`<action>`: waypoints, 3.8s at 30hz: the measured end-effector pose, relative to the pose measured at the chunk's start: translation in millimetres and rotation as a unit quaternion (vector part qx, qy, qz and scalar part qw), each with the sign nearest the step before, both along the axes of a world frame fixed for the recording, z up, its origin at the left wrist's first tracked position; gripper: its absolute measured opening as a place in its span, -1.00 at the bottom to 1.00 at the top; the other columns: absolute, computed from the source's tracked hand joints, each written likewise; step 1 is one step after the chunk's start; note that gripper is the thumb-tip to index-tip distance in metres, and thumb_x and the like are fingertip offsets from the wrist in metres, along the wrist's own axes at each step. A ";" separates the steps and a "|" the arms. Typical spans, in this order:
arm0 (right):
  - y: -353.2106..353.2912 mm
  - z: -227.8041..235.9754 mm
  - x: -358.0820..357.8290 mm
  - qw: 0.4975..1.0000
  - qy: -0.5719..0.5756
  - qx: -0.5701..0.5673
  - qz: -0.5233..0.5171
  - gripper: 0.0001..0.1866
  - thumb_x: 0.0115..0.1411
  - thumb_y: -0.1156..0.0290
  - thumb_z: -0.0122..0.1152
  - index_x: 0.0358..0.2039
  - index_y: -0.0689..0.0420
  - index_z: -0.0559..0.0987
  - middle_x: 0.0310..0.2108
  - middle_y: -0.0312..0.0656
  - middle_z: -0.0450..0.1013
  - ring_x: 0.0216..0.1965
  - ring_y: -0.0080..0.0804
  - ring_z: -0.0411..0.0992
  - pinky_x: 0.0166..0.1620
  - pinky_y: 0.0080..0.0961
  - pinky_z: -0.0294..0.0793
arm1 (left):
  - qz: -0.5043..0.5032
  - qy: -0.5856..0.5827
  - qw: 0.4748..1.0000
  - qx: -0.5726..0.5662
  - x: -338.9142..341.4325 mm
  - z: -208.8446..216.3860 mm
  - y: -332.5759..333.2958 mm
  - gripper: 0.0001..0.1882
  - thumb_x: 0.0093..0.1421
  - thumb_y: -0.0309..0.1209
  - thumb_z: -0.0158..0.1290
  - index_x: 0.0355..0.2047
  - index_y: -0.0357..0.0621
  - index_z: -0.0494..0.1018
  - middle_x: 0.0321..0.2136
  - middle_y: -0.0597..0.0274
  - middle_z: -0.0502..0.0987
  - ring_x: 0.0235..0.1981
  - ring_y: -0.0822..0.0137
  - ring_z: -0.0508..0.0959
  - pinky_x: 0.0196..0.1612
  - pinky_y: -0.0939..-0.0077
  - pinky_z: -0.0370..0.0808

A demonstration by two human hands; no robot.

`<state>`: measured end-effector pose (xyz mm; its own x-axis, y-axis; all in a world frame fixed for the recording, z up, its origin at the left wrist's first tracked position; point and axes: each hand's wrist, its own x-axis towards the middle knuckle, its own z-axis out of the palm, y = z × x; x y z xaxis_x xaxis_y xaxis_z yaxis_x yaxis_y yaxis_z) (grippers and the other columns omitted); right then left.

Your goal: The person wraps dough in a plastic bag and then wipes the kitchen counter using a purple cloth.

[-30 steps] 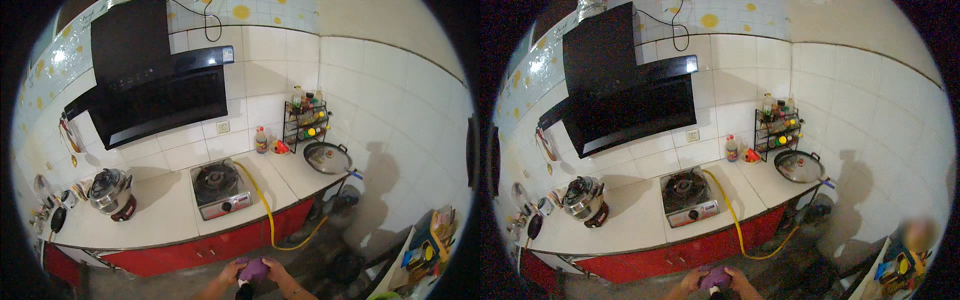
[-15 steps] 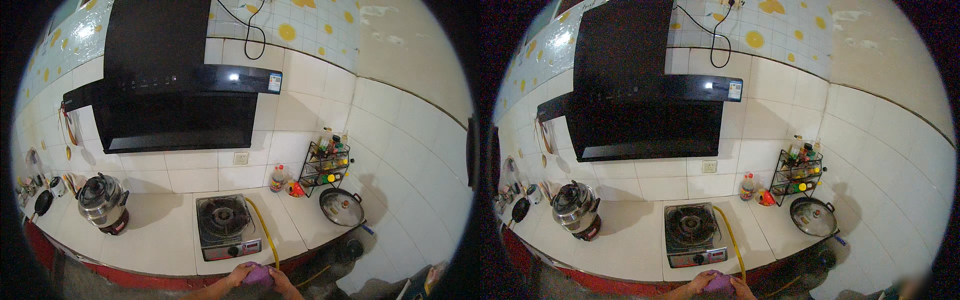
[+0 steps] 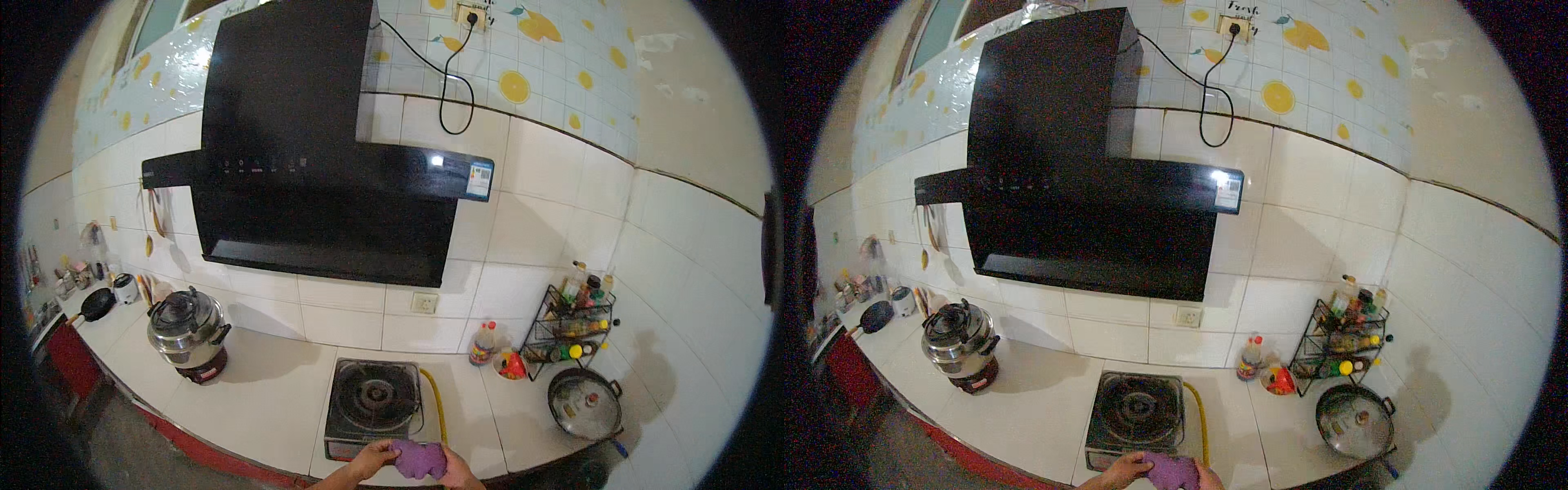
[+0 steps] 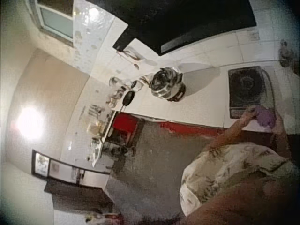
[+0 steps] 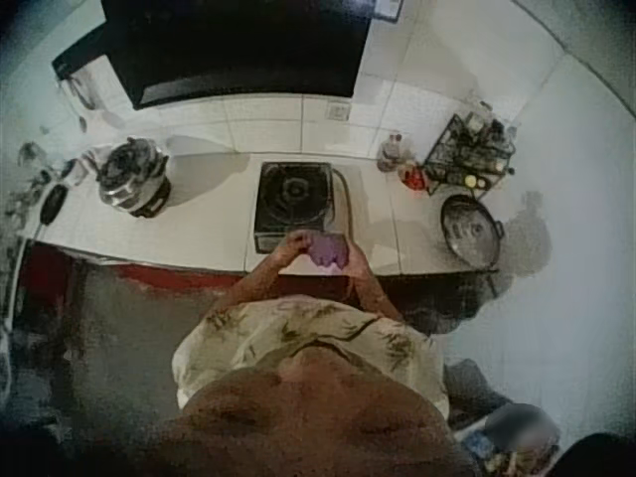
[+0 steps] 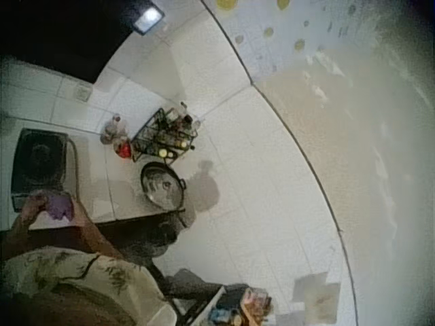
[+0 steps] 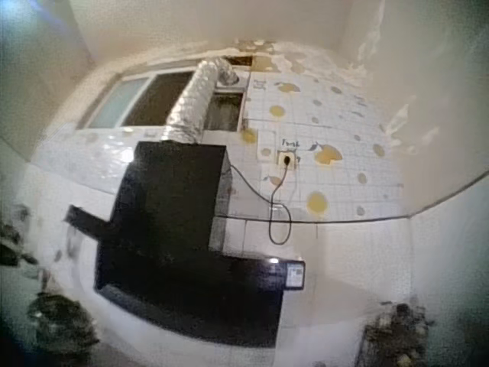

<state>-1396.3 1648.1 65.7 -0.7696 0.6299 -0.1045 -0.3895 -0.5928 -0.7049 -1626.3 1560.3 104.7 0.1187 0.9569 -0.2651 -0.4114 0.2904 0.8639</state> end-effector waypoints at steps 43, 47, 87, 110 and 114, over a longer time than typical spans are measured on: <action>50.7 -40.2 208.0 0.402 -0.735 0.542 -0.068 -0.57 0.19 0.14 0.00 0.11 -0.29 0.36 0.27 -0.28 0.11 0.22 -0.10 0.09 0.21 0.18 -0.06 | -0.033 0.314 0.946 -0.071 159.6 -47.7 -34.6 -0.74 0.21 -0.40 0.04 -0.13 -0.26 0.44 -0.30 0.11 0.55 -0.26 0.31 0.54 -0.17 0.41 0.47; 154.8 -36.4 217.8 0.458 -0.779 0.423 -0.071 -0.48 0.26 0.04 -0.14 0.24 -0.33 0.20 0.36 -0.28 -0.10 0.33 -0.07 -0.11 0.25 0.22 -0.18 | 0.030 0.339 0.934 -0.110 138.1 -84.4 -60.2 -0.74 0.22 -0.38 0.04 -0.13 -0.27 0.45 -0.32 0.13 0.55 -0.29 0.33 0.55 -0.19 0.39 0.48; 156.4 -36.7 247.0 0.532 -0.669 0.519 -0.006 -0.34 0.21 -0.05 -0.08 0.29 -0.18 0.11 0.38 -0.14 -0.18 0.35 0.07 -0.19 0.24 0.29 -0.24 | 0.193 0.251 0.937 -0.148 274.0 -95.3 -54.4 -0.75 0.21 -0.46 0.02 -0.14 -0.35 0.42 -0.36 0.14 0.52 -0.39 0.38 0.51 -0.30 0.49 0.47; 339.1 -39.6 91.9 0.546 -0.600 0.584 0.039 -0.37 0.26 -0.01 -0.16 0.31 -0.17 0.08 0.38 -0.20 -0.18 0.36 -0.03 -0.18 0.29 0.16 -0.29 | 0.287 0.630 0.720 -0.057 252.9 -34.8 67.5 -0.30 -0.02 -0.54 0.14 0.17 -0.20 0.19 0.10 -0.23 0.22 0.13 -0.19 0.22 0.16 0.07 0.21; 310.7 -42.1 101.9 0.525 -0.527 0.655 0.131 -0.39 0.26 0.01 -0.14 0.30 -0.19 0.11 0.38 -0.20 -0.16 0.35 -0.03 -0.16 0.28 0.19 -0.26 | 0.293 0.583 0.750 -0.107 254.2 -51.3 52.3 -0.28 -0.03 -0.60 0.09 0.19 -0.25 0.13 0.08 -0.18 0.22 0.12 -0.12 0.24 0.16 0.13 0.24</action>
<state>-1294.4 1958.8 23.6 -0.7970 0.5801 -0.1684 0.6010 0.7336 -0.3172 -1372.1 1612.6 53.4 -0.7371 0.6756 -0.0168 0.4773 0.5380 0.6948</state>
